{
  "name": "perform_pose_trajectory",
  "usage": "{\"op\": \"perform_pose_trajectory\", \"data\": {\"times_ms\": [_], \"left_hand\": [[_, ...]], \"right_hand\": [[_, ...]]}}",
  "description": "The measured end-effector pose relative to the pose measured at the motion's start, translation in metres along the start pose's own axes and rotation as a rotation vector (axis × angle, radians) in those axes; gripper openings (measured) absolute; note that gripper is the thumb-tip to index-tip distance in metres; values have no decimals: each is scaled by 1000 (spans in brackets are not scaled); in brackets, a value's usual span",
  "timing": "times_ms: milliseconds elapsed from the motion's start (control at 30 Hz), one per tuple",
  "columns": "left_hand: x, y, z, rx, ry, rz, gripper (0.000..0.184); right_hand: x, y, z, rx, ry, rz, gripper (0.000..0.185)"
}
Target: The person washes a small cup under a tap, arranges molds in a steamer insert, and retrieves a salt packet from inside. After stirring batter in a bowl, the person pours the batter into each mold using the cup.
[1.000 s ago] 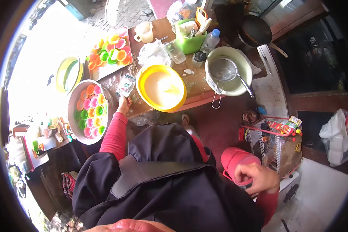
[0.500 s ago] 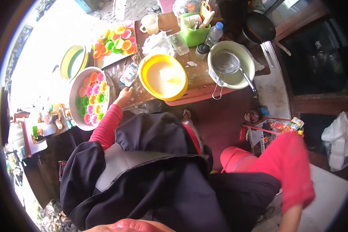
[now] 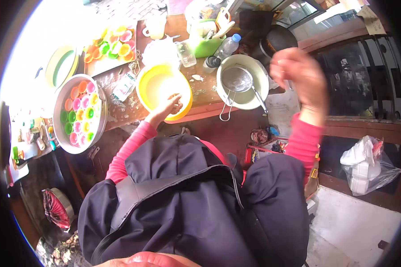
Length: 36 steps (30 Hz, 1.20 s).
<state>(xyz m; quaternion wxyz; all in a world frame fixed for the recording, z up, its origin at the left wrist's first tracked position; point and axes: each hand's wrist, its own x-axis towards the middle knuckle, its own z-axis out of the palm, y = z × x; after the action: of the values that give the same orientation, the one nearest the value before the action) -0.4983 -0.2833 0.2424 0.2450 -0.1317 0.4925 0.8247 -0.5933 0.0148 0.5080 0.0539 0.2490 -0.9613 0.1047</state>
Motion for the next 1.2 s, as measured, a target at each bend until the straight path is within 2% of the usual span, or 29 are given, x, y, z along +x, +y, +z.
{"op": "perform_pose_trajectory", "data": {"times_ms": [100,133,200,300,367,400,433,533,600,700,767,1167,1200], "left_hand": [[16,-23,-1,-168,101,23,32],[27,-36,-11,-256,121,-27,31],[26,-33,-7,-240,156,-4,32],[23,-35,-3,-216,217,20,32],[19,-35,0,-199,328,-4,31],[22,-39,-8,-207,246,-47,29],[24,-38,-6,-203,249,-50,29],[31,-37,-1,-273,240,52,27],[38,-41,0,-403,323,98,26],[45,-46,-3,-544,277,103,28],[52,-55,-6,-597,273,115,29],[71,-72,1,-727,412,236,35],[75,-78,-4,-735,398,239,36]], "right_hand": [[-27,87,113,-48,-114,224,18],[-44,112,149,-47,-115,230,18],[-64,149,195,-210,-59,219,23],[-52,133,207,-250,-118,400,25],[-48,140,215,-287,-107,391,25],[-48,143,218,-333,-91,383,25],[-47,148,220,-328,-93,385,25],[-44,162,215,-245,-133,428,22],[-45,163,193,-205,-21,400,19],[-54,167,180,-201,85,427,16],[-56,163,169,-196,64,507,17],[-64,134,169,273,34,570,18],[-62,127,168,307,80,570,19]]}}
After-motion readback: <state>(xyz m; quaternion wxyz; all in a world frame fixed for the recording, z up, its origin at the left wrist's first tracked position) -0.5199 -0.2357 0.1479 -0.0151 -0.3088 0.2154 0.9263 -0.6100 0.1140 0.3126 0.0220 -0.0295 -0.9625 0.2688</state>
